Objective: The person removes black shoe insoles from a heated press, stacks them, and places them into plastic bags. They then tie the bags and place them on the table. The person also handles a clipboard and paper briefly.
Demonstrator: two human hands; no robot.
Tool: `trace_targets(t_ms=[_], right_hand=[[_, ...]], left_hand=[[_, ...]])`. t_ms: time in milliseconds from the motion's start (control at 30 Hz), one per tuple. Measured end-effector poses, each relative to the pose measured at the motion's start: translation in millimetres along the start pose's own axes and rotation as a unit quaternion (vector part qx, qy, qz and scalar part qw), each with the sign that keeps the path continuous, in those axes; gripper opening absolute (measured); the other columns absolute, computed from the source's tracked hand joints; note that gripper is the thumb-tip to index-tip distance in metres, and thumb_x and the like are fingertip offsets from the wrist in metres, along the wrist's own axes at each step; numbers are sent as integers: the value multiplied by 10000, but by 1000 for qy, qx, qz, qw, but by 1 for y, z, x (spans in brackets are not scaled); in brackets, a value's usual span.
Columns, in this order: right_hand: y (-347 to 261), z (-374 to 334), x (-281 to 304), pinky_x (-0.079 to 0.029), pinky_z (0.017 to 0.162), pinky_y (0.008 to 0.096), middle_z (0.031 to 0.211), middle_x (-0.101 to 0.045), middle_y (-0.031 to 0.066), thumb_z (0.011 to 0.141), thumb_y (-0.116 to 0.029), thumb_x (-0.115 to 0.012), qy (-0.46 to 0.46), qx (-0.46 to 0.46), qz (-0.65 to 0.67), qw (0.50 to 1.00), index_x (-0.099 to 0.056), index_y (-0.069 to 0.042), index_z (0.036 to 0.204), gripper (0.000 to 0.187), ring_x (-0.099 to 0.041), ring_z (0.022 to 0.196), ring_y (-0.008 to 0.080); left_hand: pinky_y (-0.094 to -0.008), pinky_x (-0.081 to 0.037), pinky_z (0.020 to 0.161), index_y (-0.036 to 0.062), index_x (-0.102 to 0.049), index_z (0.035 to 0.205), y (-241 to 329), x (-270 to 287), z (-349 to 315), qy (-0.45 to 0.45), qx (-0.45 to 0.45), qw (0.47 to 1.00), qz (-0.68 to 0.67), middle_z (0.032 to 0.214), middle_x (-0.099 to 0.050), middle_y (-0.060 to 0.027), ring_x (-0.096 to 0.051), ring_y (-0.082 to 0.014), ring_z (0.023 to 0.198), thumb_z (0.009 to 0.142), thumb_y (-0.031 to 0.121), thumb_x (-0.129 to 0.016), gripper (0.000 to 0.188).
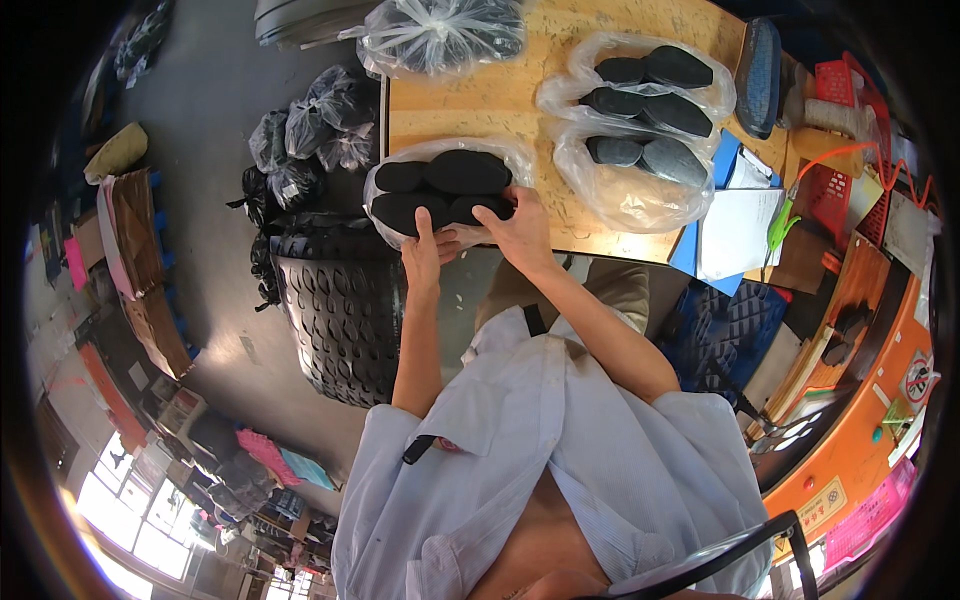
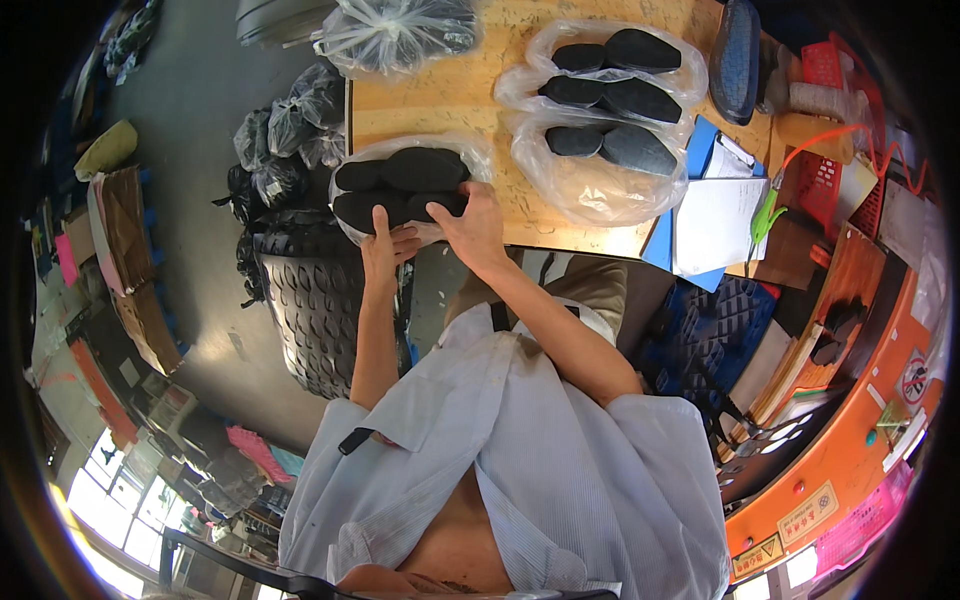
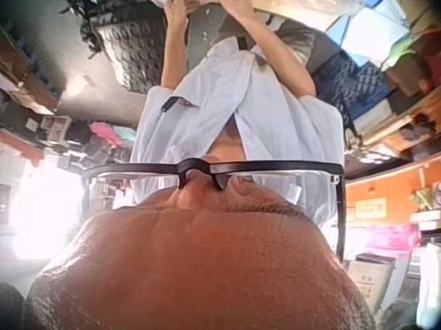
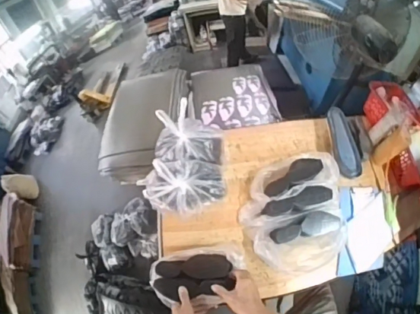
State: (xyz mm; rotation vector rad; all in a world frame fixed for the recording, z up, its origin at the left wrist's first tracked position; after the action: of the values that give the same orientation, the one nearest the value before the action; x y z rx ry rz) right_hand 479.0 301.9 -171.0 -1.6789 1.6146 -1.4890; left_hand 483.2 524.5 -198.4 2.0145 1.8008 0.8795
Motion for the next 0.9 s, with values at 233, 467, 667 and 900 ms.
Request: trace_targets(t_ms=[233,467,667,900], right_hand=[[2,-2,7,-522,900,467,1075,-700,228,748,-437,-871,3,-42,-58,997,-641,50,1159,678,-660,1031,393],[-2,1,10,-526,881,464,1094,-695,212,754,-500,-852,-14,-46,-47,998,-648,43,1140,697,-665,1016,380],[-44,2,38,-514,844,482,1100,-665,200,866,-408,-780,59,95,-68,991,-660,16,1139,518,-641,980,392],[-113,45,-42,-441,974,456,1149,-698,127,959,-321,-676,-52,367,-152,916,-693,-42,1137,332,-609,1124,331]], left_hand=[[-366,-626,744,-141,-700,1031,-7,-11,0,-1,-6,999,-46,957,-755,-198,-758,-273,836,940,790,-478,962],[-380,-619,752,-144,-535,1301,-13,-9,7,-15,30,995,-92,1066,-723,-227,-743,-275,860,951,721,-556,934],[-384,-540,972,-112,-381,1479,0,28,-2,152,-112,978,-92,1413,-538,-223,-616,-263,1177,1017,556,-584,836],[-396,-450,1076,-72,-442,1442,18,0,21,177,-213,938,-211,1425,-538,-196,-556,-268,1254,1105,416,-469,593]])
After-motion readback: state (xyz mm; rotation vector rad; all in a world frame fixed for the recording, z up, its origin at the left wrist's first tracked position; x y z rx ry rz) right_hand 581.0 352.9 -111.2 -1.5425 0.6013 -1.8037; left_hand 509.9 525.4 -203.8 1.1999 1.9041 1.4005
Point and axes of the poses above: each hand's wrist, its own z-axis towards the middle knuckle, its own x-axis out of the back of the hand, y = z × x, the point moved 8 cm from there along z, towards the middle knuckle
